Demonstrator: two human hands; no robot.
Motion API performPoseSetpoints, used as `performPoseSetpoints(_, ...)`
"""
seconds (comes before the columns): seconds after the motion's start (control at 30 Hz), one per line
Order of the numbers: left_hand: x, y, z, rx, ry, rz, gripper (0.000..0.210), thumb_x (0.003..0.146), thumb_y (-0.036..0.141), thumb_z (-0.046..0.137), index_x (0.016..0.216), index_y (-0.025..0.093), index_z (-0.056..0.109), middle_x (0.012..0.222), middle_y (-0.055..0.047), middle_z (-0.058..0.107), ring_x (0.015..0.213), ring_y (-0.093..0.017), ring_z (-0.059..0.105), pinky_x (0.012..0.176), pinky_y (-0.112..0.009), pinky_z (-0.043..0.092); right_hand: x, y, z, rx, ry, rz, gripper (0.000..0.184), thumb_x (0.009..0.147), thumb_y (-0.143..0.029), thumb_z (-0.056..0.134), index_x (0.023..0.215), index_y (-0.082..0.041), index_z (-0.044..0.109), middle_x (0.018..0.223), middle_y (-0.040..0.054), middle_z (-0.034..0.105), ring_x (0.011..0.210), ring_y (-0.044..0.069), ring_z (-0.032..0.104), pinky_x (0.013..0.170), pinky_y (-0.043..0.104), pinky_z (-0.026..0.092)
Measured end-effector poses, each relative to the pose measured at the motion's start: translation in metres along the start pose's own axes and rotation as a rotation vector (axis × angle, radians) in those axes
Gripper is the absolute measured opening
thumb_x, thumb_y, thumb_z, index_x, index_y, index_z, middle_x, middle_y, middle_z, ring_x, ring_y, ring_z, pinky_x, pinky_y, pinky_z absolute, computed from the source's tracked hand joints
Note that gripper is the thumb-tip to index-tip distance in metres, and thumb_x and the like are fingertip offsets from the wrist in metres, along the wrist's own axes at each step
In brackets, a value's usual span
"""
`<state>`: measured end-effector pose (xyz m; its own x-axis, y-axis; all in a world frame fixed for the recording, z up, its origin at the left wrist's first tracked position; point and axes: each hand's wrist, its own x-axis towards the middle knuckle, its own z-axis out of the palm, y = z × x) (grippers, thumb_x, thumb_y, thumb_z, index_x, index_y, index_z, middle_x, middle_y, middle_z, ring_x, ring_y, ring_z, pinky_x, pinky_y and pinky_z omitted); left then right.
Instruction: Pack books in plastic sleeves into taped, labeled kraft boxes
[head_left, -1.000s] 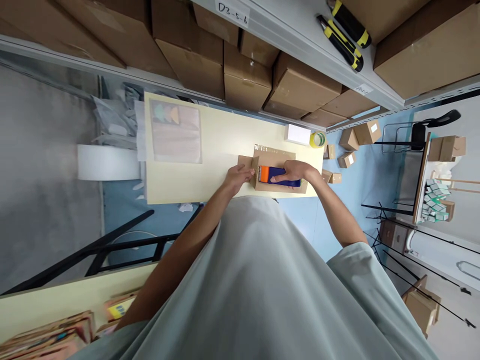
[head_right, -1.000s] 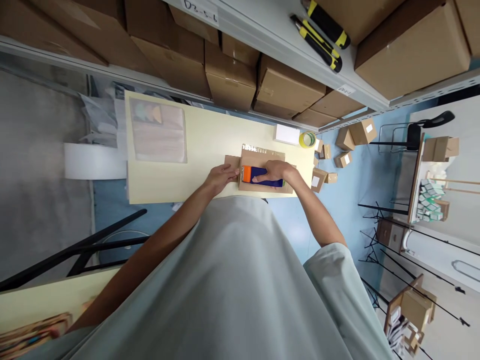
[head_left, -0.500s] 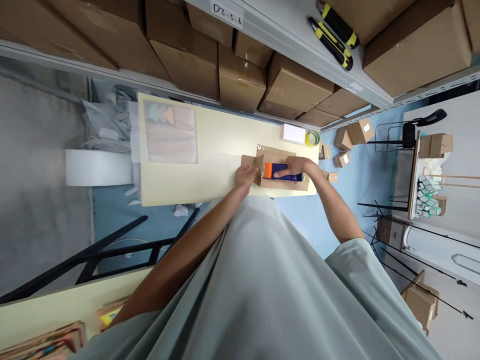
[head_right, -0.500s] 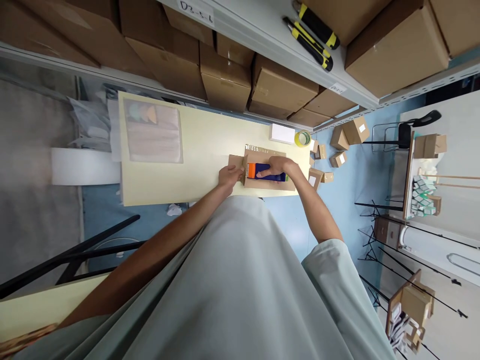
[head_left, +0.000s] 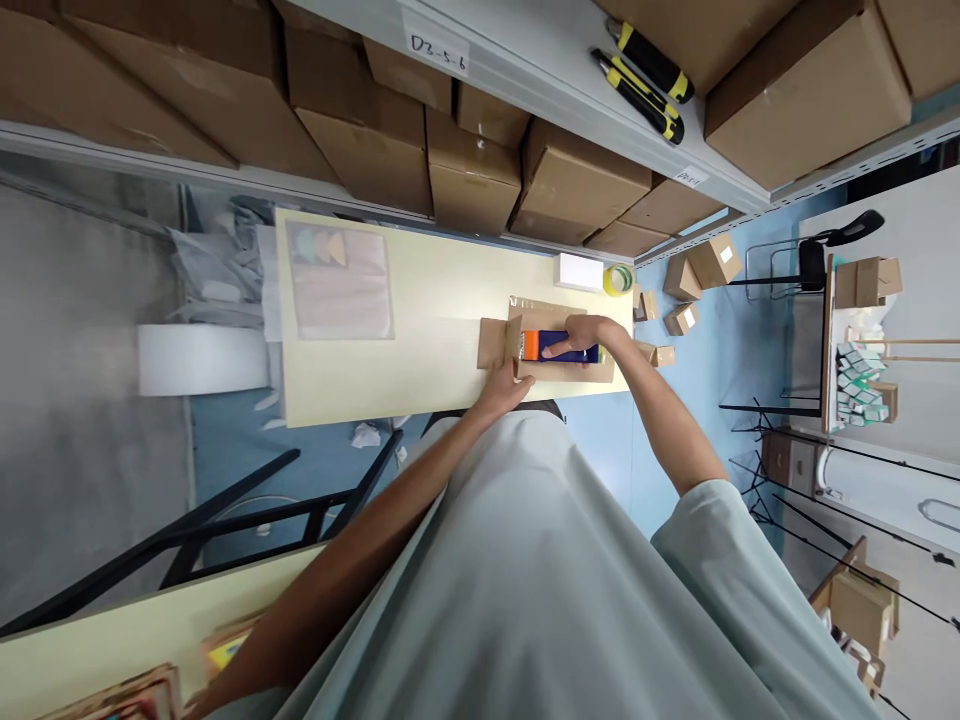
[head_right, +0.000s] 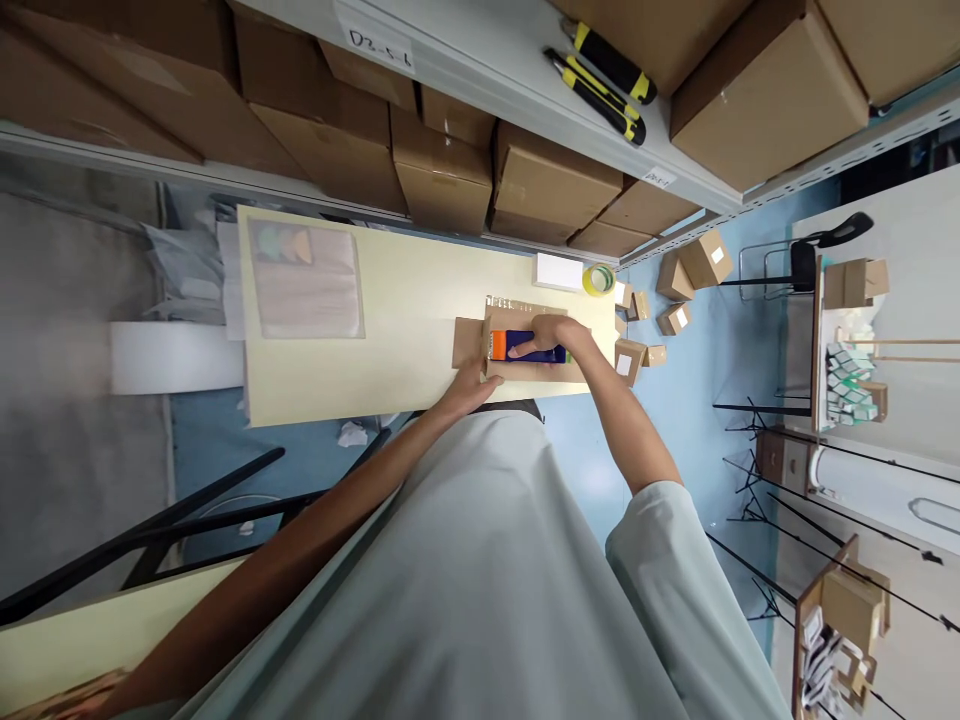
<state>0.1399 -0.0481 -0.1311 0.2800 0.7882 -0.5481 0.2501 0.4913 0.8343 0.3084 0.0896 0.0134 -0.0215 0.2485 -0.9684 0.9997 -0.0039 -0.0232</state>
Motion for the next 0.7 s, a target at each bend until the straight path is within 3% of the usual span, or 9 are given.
performPoseSetpoints(0.1, 0.007, 0.006, -0.008, 0.219, 0.050, 0.155, 0.140, 0.066, 0.050, 0.098, 0.176, 0.012, 0.021, 0.185, -0.027, 0.014, 0.172, -0.052, 0.000, 0.139, -0.064, 0.010, 0.001, -0.001, 0.000, -0.012, -0.001, 0.000, 0.091, 0.062, -0.100, 0.078, 0.093, -0.014, 0.080, 0.074, 0.0107, 0.080, 0.078, 0.027, 0.078, 0.075, 0.031, 0.058)
performPoseSetpoints(0.2, 0.021, 0.018, -0.017, 0.397, -0.036, 0.366, 0.161, 0.060, 0.059, 0.102, 0.179, 0.013, 0.004, 0.187, -0.025, -0.005, 0.171, -0.049, -0.016, 0.139, -0.064, 0.000, 0.004, 0.000, -0.001, 0.011, -0.030, -0.027, 0.085, 0.065, -0.097, 0.080, 0.091, -0.016, 0.080, 0.078, 0.0102, 0.081, 0.081, 0.028, 0.079, 0.078, 0.032, 0.060)
performPoseSetpoints(0.3, 0.035, 0.028, -0.022, 0.503, -0.143, 0.449, 0.162, 0.063, 0.066, 0.099, 0.180, 0.016, 0.000, 0.187, -0.023, -0.003, 0.171, -0.049, -0.016, 0.138, -0.067, 0.000, 0.006, 0.001, -0.001, -0.035, 0.023, -0.020, 0.080, 0.065, -0.093, 0.083, 0.086, -0.016, 0.080, 0.079, 0.0101, 0.081, 0.085, 0.030, 0.080, 0.080, 0.033, 0.061)
performPoseSetpoints(0.47, 0.042, 0.030, -0.026, 0.470, -0.165, 0.393, 0.169, 0.057, 0.070, 0.100, 0.180, 0.020, -0.004, 0.187, -0.024, 0.006, 0.173, -0.050, -0.001, 0.138, -0.067, 0.012, 0.001, 0.003, -0.001, 0.042, -0.064, -0.074, 0.082, 0.065, -0.096, 0.080, 0.083, -0.016, 0.079, 0.076, 0.0095, 0.081, 0.081, 0.027, 0.080, 0.077, 0.032, 0.062)
performPoseSetpoints(0.57, 0.040, 0.035, -0.026, 0.411, -0.175, 0.376, 0.166, 0.054, 0.064, 0.103, 0.179, 0.020, 0.004, 0.187, -0.024, 0.010, 0.173, -0.047, 0.010, 0.139, -0.060, 0.016, 0.000, 0.008, 0.000, 0.034, -0.043, -0.133, 0.080, 0.067, -0.095, 0.080, 0.083, -0.017, 0.079, 0.075, 0.0092, 0.081, 0.082, 0.027, 0.079, 0.080, 0.032, 0.062)
performPoseSetpoints(0.7, 0.037, 0.046, -0.024, 0.364, -0.143, 0.318, 0.157, 0.047, 0.048, 0.107, 0.176, 0.021, 0.022, 0.186, -0.021, 0.020, 0.171, -0.045, 0.019, 0.139, -0.056, 0.020, 0.006, 0.017, 0.002, 0.031, -0.030, -0.185, 0.072, 0.080, -0.088, 0.076, 0.080, -0.016, 0.079, 0.076, 0.0077, 0.081, 0.084, 0.025, 0.079, 0.088, 0.029, 0.060)
